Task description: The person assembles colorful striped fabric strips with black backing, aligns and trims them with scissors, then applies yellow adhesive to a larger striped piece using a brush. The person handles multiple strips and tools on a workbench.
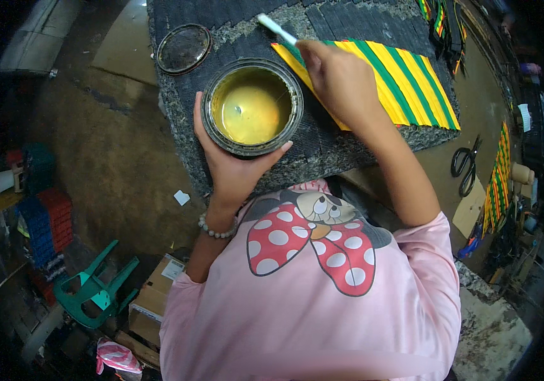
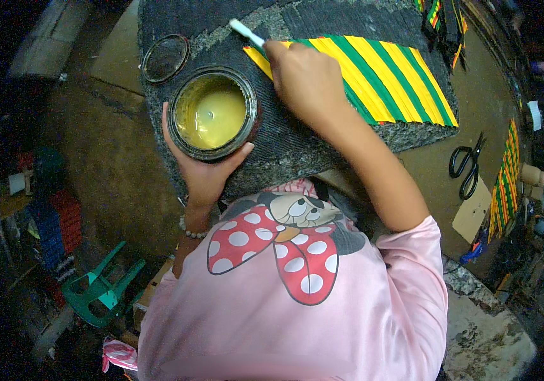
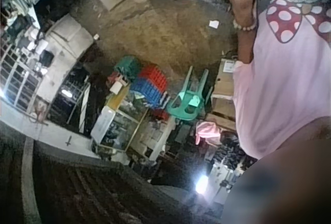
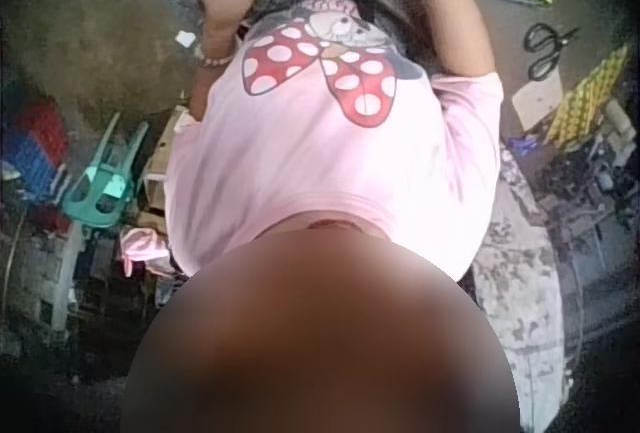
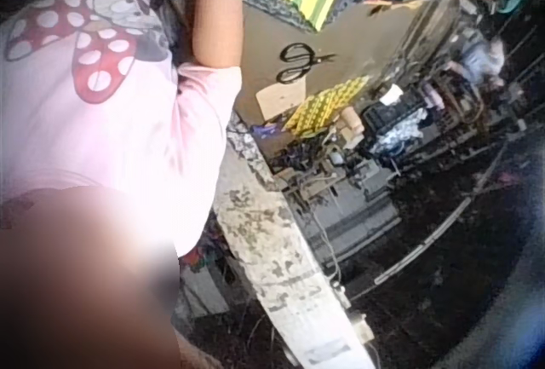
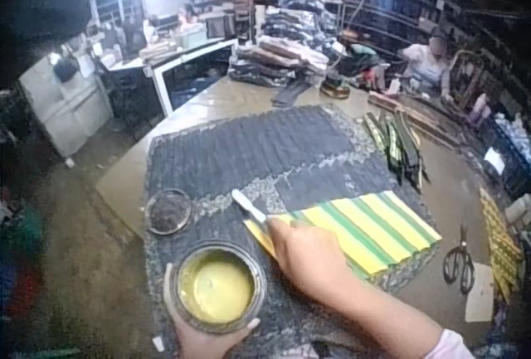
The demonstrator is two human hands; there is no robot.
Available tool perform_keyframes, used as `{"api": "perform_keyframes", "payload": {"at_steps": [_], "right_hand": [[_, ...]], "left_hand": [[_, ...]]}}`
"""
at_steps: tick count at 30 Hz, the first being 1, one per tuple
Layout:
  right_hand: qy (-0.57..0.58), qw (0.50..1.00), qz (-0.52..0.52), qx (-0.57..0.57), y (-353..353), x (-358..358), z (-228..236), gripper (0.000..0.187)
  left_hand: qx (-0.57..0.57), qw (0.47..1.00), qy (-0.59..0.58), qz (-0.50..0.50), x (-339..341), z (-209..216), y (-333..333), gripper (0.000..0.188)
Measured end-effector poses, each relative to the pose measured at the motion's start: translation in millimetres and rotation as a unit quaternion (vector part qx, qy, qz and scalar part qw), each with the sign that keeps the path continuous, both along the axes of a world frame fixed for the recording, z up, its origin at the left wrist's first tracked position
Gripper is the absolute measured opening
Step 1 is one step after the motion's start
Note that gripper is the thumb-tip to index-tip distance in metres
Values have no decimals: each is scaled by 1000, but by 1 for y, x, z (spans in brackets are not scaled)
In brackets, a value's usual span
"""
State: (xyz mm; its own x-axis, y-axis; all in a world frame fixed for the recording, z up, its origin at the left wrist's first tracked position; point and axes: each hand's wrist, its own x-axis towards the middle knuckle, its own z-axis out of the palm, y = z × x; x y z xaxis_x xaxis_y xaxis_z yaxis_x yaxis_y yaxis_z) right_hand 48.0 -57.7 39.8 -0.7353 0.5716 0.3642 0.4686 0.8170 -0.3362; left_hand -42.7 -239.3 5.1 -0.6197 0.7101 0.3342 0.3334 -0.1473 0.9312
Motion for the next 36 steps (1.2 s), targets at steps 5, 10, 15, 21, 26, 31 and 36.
{"api": "perform_keyframes", "payload": {"at_steps": [5, 10, 15, 21, 26, 31, 36], "right_hand": [[148, 966, 34, -208, -18, 46, 82, 15], [-110, 981, 120, -103, -60, 66, 102, 17], [-74, 978, 142, -134, -57, 61, 76, 15], [82, 884, 79, -453, -39, 95, 78, 21], [148, 733, 45, -662, -37, 114, 63, 25], [140, 475, 125, -860, -52, 133, 49, 25], [319, 299, 219, -872, -48, 159, 46, 29]], "left_hand": [[1, 1000, 28, 11, 1, 4, -2, 120], [19, 990, 140, 22, 3, 8, 1, 112], [18, 989, 149, 17, 12, 10, 4, 112], [-9, 991, 132, 27, 12, 18, 1, 117], [-1, 997, 76, -10, 17, 22, 15, 121], [1, 996, 84, -1, 22, 26, 29, 124], [-26, 999, 12, 30, 21, 31, 25, 122]]}}
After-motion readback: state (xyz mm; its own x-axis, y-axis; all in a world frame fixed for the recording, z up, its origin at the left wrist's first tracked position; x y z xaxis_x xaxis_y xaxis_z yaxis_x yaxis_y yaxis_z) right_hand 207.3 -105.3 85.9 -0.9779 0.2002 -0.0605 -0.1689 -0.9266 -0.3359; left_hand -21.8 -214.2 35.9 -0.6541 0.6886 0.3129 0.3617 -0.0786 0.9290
